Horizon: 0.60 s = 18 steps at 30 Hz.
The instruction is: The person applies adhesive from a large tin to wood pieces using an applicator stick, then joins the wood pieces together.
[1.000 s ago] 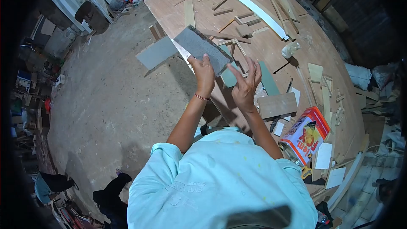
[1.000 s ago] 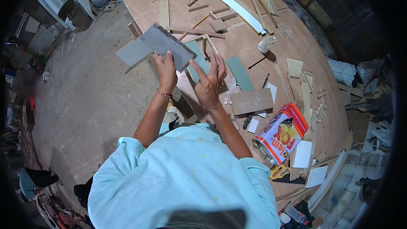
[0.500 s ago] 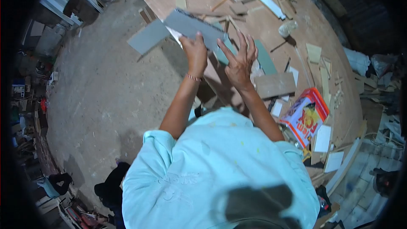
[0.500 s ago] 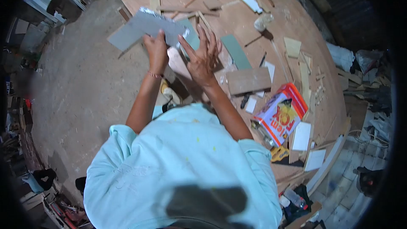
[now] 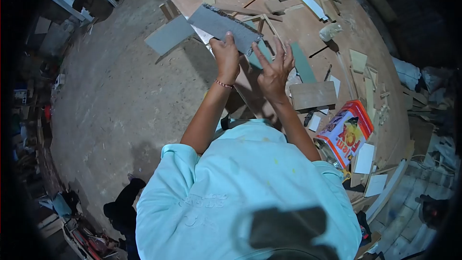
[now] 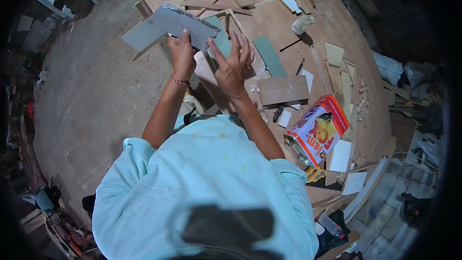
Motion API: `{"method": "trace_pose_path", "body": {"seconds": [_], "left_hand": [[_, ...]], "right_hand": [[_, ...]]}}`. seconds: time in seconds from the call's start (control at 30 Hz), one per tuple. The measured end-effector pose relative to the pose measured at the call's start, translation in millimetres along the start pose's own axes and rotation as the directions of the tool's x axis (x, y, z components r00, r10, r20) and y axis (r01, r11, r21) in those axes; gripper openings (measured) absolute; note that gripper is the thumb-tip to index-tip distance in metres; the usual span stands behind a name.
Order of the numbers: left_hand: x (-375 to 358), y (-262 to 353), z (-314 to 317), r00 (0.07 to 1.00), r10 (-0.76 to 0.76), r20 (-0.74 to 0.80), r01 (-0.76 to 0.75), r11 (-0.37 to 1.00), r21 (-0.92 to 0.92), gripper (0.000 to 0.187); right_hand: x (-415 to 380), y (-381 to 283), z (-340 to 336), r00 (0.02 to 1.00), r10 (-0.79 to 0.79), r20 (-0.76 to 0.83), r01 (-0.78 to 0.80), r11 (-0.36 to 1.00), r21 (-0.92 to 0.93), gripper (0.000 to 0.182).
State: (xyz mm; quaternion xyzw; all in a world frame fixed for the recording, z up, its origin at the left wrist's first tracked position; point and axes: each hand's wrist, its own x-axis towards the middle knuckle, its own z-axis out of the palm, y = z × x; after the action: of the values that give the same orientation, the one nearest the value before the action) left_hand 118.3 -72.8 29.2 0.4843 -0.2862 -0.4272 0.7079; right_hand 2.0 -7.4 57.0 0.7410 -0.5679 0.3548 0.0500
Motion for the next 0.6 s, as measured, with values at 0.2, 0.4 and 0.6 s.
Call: {"method": "trace_pose_path", "body": {"seconds": [0.2, 0.4, 0.6], "left_hand": [[-3, 6, 1, 0.998, -0.055, -0.007, 0.055, 0.997, -0.051, 0.027], [-19, 31, 9, 0.990, -0.126, 0.068, 0.130, 0.989, -0.065, 0.013], [-12, 14, 8, 0.992, -0.021, 0.124, 0.034, 0.994, -0.105, 0.015]], "right_hand": [[-12, -4, 0, 0.995, -0.094, -0.024, 0.096, 0.988, 0.123, 0.058], [3, 9, 2, 0.998, 0.016, -0.054, -0.011, 0.996, 0.091, 0.065], [14, 18, -2, 1.000, -0.013, -0.005, 0.013, 1.000, -0.029, 0.076]]}}
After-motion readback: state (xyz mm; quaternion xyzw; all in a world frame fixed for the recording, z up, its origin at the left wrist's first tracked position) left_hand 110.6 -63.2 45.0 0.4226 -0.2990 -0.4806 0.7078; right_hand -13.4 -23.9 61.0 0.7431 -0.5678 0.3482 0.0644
